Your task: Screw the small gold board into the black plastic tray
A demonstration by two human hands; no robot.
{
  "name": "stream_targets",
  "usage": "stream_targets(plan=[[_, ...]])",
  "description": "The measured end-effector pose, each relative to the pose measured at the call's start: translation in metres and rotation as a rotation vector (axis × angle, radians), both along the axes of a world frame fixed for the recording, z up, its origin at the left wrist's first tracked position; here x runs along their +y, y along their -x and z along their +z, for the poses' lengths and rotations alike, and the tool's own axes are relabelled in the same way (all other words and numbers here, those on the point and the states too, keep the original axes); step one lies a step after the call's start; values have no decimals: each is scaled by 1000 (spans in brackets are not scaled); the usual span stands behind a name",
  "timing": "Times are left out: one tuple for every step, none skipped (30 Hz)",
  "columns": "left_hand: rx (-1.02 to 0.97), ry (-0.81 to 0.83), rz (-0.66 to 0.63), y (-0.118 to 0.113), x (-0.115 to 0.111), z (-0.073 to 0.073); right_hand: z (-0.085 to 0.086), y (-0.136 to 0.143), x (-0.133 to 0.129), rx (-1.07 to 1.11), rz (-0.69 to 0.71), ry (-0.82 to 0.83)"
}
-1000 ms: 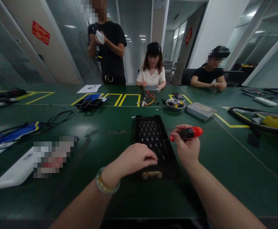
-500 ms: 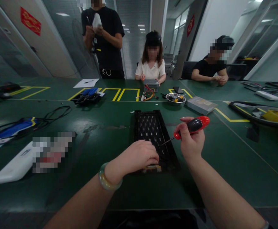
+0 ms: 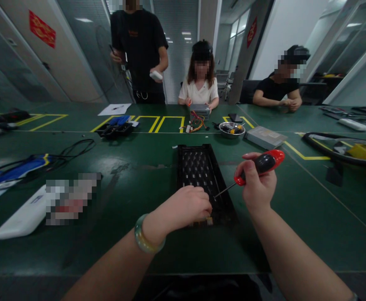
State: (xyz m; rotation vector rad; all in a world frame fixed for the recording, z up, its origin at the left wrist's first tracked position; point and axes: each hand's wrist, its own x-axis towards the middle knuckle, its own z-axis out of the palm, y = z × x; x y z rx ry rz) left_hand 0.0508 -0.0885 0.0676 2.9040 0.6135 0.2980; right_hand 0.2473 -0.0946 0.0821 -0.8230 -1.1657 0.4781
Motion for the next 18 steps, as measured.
stream_targets(plan=[[-4, 25, 10, 0, 0, -1, 1, 0, -1, 14, 20, -21], [-12, 50, 18, 1, 1, -2, 1, 0, -2, 21, 42, -40], [-21, 74, 23, 1, 2, -3, 1, 0, -3, 21, 65, -55], [-29, 95, 27, 2, 3, -5, 1, 0, -4, 15, 87, -64], [-36, 113, 30, 2, 4, -6, 1, 1, -6, 5, 115, -68], [-42, 129, 34, 3, 5, -8, 0, 2, -7, -5, 146, -65], [-47, 147, 38, 3, 6, -9, -2, 4, -9, -14, 183, -55], [-54, 166, 42, 4, 7, -9, -4, 5, -11, -24, 223, -42], [-60, 186, 45, 4, 8, -10, -6, 6, -13, -38, 260, -25], [-66, 206, 48, 4, 9, -10, -8, 7, -15, -57, 292, -6], [-70, 222, 49, 4, 9, -9, -10, 8, -16, -81, 313, 15], [-73, 235, 50, 4, 9, -9, -12, 8, -17, -109, 322, 34], [-74, 242, 50, 4, 9, -9, -13, 8, -18, -138, 324, 51], [-74, 247, 51, 4, 9, -8, -13, 8, -19, -164, 324, 71], [-74, 249, 53, 4, 9, -8, -13, 8, -19, -185, 327, 93], [-74, 251, 58, 4, 9, -8, -13, 8, -19, -201, 335, 117], [-75, 253, 57, 4, 8, -8, -12, 8, -19, -212, 345, 140], [-75, 254, 57, 5, 8, -9, -11, 8, -18, -218, 358, 162]])
